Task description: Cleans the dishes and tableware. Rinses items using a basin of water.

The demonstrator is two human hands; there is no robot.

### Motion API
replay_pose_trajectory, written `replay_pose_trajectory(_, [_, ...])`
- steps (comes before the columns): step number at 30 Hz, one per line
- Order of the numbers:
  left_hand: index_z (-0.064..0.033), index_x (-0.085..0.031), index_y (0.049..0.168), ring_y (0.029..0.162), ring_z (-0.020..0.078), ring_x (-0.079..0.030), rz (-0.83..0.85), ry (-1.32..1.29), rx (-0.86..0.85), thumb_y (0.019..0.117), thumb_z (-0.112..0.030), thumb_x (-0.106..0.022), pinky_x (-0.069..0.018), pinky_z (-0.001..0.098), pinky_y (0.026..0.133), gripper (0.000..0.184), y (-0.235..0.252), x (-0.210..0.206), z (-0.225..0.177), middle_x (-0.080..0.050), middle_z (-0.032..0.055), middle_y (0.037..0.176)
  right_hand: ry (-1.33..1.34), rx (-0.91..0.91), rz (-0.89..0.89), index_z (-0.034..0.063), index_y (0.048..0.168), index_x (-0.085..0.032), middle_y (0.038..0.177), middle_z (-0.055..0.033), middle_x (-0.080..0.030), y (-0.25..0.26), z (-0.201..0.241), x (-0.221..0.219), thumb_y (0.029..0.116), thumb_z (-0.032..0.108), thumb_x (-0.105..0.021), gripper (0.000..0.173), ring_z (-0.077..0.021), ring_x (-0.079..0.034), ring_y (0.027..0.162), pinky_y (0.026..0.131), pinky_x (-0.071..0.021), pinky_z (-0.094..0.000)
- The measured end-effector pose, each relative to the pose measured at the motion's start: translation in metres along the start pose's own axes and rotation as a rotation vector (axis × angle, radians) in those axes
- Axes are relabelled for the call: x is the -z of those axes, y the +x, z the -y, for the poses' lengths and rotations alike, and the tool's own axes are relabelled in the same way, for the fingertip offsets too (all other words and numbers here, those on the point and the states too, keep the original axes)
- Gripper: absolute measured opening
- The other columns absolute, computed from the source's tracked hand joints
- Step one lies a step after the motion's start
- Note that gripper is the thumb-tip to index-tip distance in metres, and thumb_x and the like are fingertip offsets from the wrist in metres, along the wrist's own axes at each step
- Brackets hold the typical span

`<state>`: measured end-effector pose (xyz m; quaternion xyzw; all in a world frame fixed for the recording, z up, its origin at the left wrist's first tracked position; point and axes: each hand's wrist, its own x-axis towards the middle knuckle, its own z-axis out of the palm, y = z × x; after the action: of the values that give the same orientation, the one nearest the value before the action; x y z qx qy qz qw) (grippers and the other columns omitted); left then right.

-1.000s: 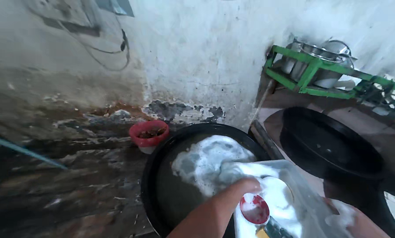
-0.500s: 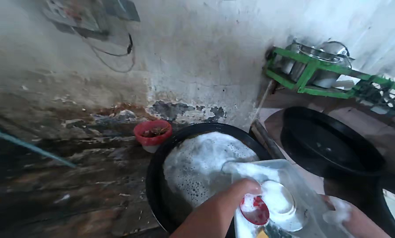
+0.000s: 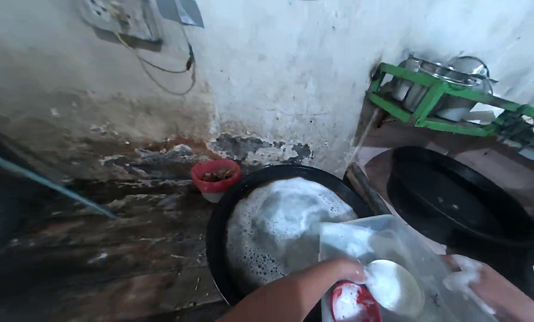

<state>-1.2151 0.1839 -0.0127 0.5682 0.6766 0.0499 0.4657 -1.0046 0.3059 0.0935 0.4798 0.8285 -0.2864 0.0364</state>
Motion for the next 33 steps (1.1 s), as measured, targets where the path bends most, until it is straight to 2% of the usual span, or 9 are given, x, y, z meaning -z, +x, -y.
replay_pose_trajectory(9, [0.0123,-0.057,0.133,0.137,0.043,-0.049,-0.03,-0.17,-0.067,0.1108,-0.026,-0.042,-0.0362,0.0614,0.112,0.047,0.011,-0.001,0.004,-0.054,0.0308,0.142,-0.17,-0.043,0.031,0.003,0.134,-0.06,0.112,-0.0184,-0.066,0.016,0.059,0.031,0.0962,-0.001,-0.063,0.038,-0.0243,-0.063,0.092,0.081,-0.0522,-0.0449])
replay_pose_trajectory(13, [0.014,-0.056,0.134,0.139,0.0438,-0.047,-0.091,-0.228,-0.142,0.1107,-0.018,-0.043,-0.034,0.0579,0.115,0.041,0.009,-0.001,-0.005,-0.052,0.0324,0.143,-0.264,-0.047,0.014,-0.003,0.133,-0.058,0.102,-0.0157,-0.063,-0.003,0.112,0.036,0.1011,-0.001,-0.057,0.032,-0.0168,-0.056,0.081,0.074,-0.0478,-0.0337])
replay_pose_trajectory(16, [0.0155,-0.055,0.134,0.14,0.043,-0.046,-0.116,-0.41,-0.102,0.1102,-0.021,-0.044,-0.0337,0.0567,0.116,0.044,0.021,-0.004,-0.01,-0.05,0.0328,0.145,-0.361,0.041,-0.013,-0.0045,0.125,-0.061,0.101,-0.0219,-0.064,0.017,0.1,0.048,0.1019,-0.001,-0.055,0.024,-0.0277,-0.061,0.084,0.08,-0.051,-0.0466])
replay_pose_trajectory(18, [0.014,-0.052,0.138,0.142,0.0418,-0.044,-0.118,-0.447,-0.114,0.1115,-0.024,-0.041,-0.0316,0.0558,0.118,0.048,0.027,-0.004,-0.014,-0.048,0.0319,0.148,-0.515,0.374,-0.149,-0.0048,0.106,-0.067,0.086,-0.0183,-0.065,0.024,0.084,0.049,0.0989,0.004,-0.062,0.012,-0.0248,-0.061,0.072,0.068,-0.0515,-0.0417])
replay_pose_trajectory(19, [0.0128,-0.052,0.139,0.142,0.0417,-0.044,-0.138,-0.464,-0.133,0.1116,-0.025,-0.04,-0.0317,0.056,0.118,0.048,0.03,-0.006,-0.016,-0.049,0.0314,0.148,-0.592,0.799,-0.323,-0.0021,0.086,-0.07,0.065,-0.0114,-0.063,0.048,0.061,0.05,0.087,0.011,-0.067,0.014,-0.0154,-0.057,0.05,0.043,-0.0453,-0.0296])
replay_pose_trajectory(20, [0.0117,-0.052,0.139,0.142,0.0416,-0.044,-0.162,-0.487,-0.156,0.1118,-0.025,-0.039,-0.0321,0.056,0.118,0.048,0.032,-0.008,-0.017,-0.049,0.031,0.147,-0.717,0.382,-0.04,-0.0033,0.111,-0.068,0.09,-0.019,-0.068,0.024,0.114,0.057,0.1001,0.012,-0.064,0.019,-0.0272,-0.066,0.077,0.069,-0.0543,-0.0439])
replay_pose_trajectory(22, [0.0091,-0.052,0.141,0.142,0.0406,-0.044,-0.217,-0.543,-0.206,0.1124,-0.025,-0.037,-0.0319,0.055,0.118,0.047,0.037,-0.012,-0.019,-0.05,0.0296,0.148,-0.746,-0.019,0.127,0.0004,0.124,-0.064,0.105,-0.0205,-0.067,0.021,0.171,0.053,0.0995,0.008,-0.065,0.026,-0.0317,-0.065,0.093,0.085,-0.0516,-0.0504])
replay_pose_trajectory(27, [0.0119,-0.052,0.14,0.141,0.0423,-0.046,-0.345,-0.52,-0.337,0.1124,-0.015,-0.032,-0.0314,0.0532,0.119,0.043,0.035,-0.009,-0.017,-0.052,0.0315,0.145,-0.774,0.007,0.124,0.0014,0.136,-0.06,0.111,-0.0236,-0.067,0.028,0.196,0.047,0.0964,0.0,-0.067,0.04,-0.0361,-0.065,0.098,0.086,-0.0513,-0.0532])
replay_pose_trajectory(33, [0.0113,-0.048,0.144,0.145,0.0391,-0.042,-0.351,-0.676,-0.265,0.1134,-0.02,-0.032,-0.0288,0.0506,0.121,0.046,0.047,-0.003,-0.009,-0.047,0.0301,0.15,-0.915,0.093,0.133,0.0015,0.133,-0.062,0.105,-0.0225,-0.068,0.041,0.218,0.043,0.0997,0.006,-0.063,0.034,-0.0352,-0.066,0.09,0.082,-0.052,-0.0527])
